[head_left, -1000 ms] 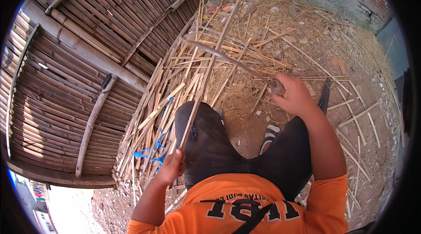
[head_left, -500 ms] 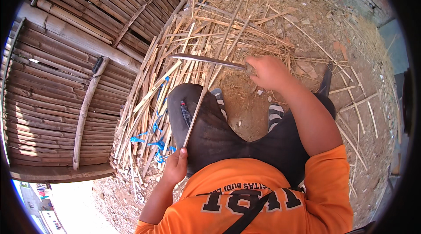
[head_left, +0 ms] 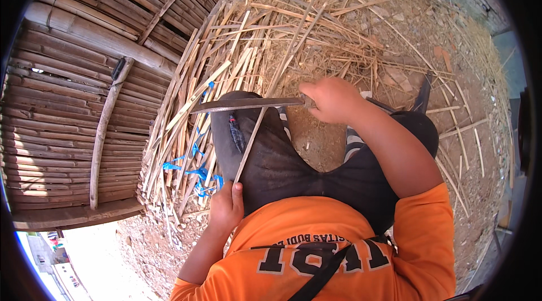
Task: The person uses a machete to shave thin strips of bamboo, holding the bamboo piece with one hand and guiding the blade with the other while sitting among a pile of shavings.
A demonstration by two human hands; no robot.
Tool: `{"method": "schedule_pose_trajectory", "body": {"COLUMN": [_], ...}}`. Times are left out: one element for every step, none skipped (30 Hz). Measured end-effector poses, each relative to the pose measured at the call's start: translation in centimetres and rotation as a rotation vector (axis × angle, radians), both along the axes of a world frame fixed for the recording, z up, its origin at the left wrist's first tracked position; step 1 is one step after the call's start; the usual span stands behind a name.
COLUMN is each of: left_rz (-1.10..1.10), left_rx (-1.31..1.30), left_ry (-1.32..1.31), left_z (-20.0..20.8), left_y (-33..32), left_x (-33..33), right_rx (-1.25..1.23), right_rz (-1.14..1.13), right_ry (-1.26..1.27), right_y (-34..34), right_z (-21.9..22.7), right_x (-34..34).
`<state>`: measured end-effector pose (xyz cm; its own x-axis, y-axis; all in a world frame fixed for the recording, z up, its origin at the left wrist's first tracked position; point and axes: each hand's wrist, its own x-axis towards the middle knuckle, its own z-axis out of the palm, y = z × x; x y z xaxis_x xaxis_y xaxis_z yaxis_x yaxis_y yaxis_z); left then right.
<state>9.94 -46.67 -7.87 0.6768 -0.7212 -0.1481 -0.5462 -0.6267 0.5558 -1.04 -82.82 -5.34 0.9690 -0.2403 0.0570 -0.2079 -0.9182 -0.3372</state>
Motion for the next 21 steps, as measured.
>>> {"method": "schedule_pose_trajectory", "body": {"left_rz": [0.002,0.005,0.001,0.002,0.004,-0.002,-0.01,-0.019,-0.018,-0.019,-0.023,-0.027,-0.024,-0.021,-0.018,-0.027,-0.035,-0.045,-0.035,-0.026,-0.017], "left_rx": [0.006,0.013,0.02,0.022,0.024,0.026,0.033,0.04,0.047,0.043,0.039,0.041,0.032,0.023,0.016,0.019,0.023,0.026,0.026,0.026,0.023], "left_ry": [-0.012,-0.025,-0.03,-0.054,-0.079,-0.095,-0.111,-0.127,-0.151,-0.15,-0.149,-0.143,-0.13,-0.116,-0.098,-0.101,-0.103,-0.102,-0.103,-0.105,-0.113], "left_z": [0.1,0.4,0.5,0.1,-0.5,-0.9,-0.9,-0.9,-0.8,-0.6,-0.3,-0.2,0.0,0.3,0.2,0.1,-0.2,-0.4,-0.6,-0.7,-0.6], "left_y": [0.1,0.2,0.3,0.3,0.3,0.4,0.2,0.1,0.2,0.2,0.2,0.3,0.3,0.2,0.2,0.5,0.8,0.9,0.7,0.1,-0.4], "left_x": [-0.1,-0.2,-0.4,-0.3,0.0,-0.2,-0.3,-0.3,-0.3,-0.3,-0.3,-0.4,-0.4,-0.4,-0.4,-0.2,0.1,0.0,0.0,0.1,0.2], "right_rx": [-0.029,-0.058,-0.087,-0.072,-0.057,-0.042,-0.014,0.015,0.045,0.034,0.022,0.016,0.003,-0.01,-0.022,-0.038,-0.054,-0.07,-0.013,0.044,0.098], "right_rz": [0.026,0.052,0.072,0.045,0.019,-0.015,-0.116,-0.218,-0.309,-0.303,-0.297,-0.293,-0.22,-0.147,-0.074,-0.033,0.01,0.052,0.035,0.018,0.0], "right_ry": [-0.025,-0.051,-0.069,-0.082,-0.095,-0.099,-0.107,-0.115,-0.132,-0.135,-0.137,-0.135,-0.153,-0.171,-0.183,-0.138,-0.092,-0.042,-0.032,-0.022,-0.019], "right_y": [0.3,0.5,0.7,0.3,-0.8,-1.8,-2.9,-4.1,-4.6,-4.9,-5.0,-4.8,-4.3,-3.5,-2.5,-1.2,0.1,0.8,0.3,-1.0,-1.6], "right_z": [0.1,0.1,0.0,-0.4,-1.1,-1.6,-1.9,-2.0,-1.9,-1.8,-1.6,-1.6,-1.8,-2.1,-2.3,-1.9,-1.3,-0.9,-1.2,-1.6,-1.6], "right_x": [0.1,0.2,0.0,0.0,0.1,-0.4,-0.6,-0.9,-0.8,-1.1,-1.4,-1.6,-1.6,-1.4,-1.2,-0.9,-0.6,-0.7,-0.7,-0.5,-0.2]}}
